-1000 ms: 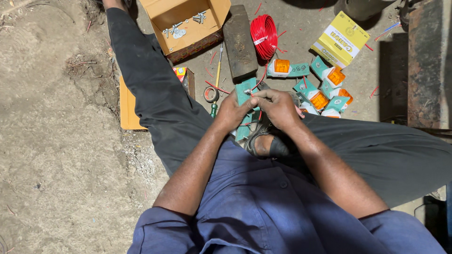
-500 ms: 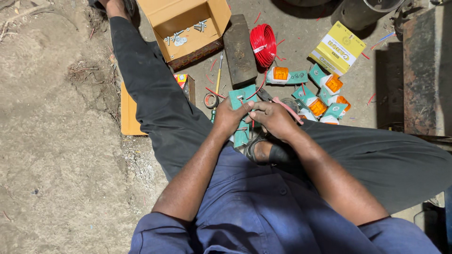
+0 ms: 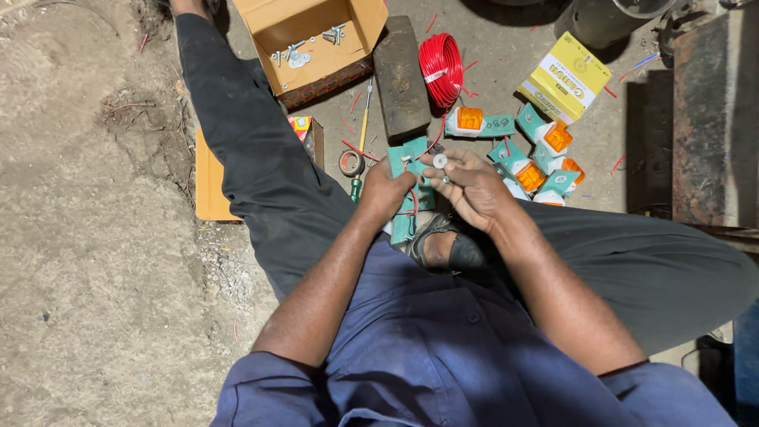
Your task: The person sits on the floor and uses a screwdriver to tighten a screw on a small electrical component. They then cut a red wire with pliers, strip the ends, and insert the wire into the component, securing it with a screw.
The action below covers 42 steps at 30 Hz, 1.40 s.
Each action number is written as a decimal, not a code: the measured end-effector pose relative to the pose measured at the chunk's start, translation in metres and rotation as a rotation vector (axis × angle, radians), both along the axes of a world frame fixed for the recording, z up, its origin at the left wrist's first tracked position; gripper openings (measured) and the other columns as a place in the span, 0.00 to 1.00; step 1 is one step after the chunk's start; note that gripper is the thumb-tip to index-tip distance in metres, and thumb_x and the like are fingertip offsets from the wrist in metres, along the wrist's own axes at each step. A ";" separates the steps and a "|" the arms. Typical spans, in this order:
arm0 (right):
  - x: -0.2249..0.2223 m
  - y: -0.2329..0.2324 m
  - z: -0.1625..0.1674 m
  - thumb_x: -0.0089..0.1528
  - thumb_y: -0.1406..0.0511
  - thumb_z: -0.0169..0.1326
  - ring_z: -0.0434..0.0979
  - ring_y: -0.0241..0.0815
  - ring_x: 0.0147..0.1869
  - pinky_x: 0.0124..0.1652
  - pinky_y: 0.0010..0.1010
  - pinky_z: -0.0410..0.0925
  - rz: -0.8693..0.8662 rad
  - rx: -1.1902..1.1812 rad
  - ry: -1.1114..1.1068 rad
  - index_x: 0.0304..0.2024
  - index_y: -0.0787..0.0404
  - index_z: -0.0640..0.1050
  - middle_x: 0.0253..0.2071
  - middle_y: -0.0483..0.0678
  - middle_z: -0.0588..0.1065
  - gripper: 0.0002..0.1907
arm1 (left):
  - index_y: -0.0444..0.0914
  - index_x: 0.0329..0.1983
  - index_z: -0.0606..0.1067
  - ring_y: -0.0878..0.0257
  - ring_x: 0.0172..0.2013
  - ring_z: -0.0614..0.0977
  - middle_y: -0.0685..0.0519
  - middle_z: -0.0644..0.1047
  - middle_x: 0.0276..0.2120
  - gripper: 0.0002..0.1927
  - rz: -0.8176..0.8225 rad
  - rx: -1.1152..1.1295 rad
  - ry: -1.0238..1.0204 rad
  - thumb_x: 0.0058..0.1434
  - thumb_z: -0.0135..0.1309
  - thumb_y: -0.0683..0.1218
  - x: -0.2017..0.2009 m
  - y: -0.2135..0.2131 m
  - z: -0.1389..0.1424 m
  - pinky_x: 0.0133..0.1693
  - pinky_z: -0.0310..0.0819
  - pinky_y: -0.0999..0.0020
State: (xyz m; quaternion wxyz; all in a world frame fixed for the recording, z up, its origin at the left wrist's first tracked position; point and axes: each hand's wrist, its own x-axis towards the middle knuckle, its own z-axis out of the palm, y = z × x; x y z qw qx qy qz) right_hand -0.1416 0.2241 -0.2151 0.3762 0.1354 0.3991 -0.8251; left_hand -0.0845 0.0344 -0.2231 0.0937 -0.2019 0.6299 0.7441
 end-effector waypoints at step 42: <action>0.021 -0.018 0.024 0.57 0.68 0.66 0.80 0.36 0.38 0.40 0.28 0.73 0.088 0.924 0.843 0.41 0.63 0.85 0.37 0.49 0.83 0.10 | 0.40 0.53 0.77 0.42 0.46 0.84 0.38 0.82 0.42 0.23 -0.326 -0.567 -0.015 0.60 0.55 0.57 0.003 0.014 0.019 0.48 0.77 0.52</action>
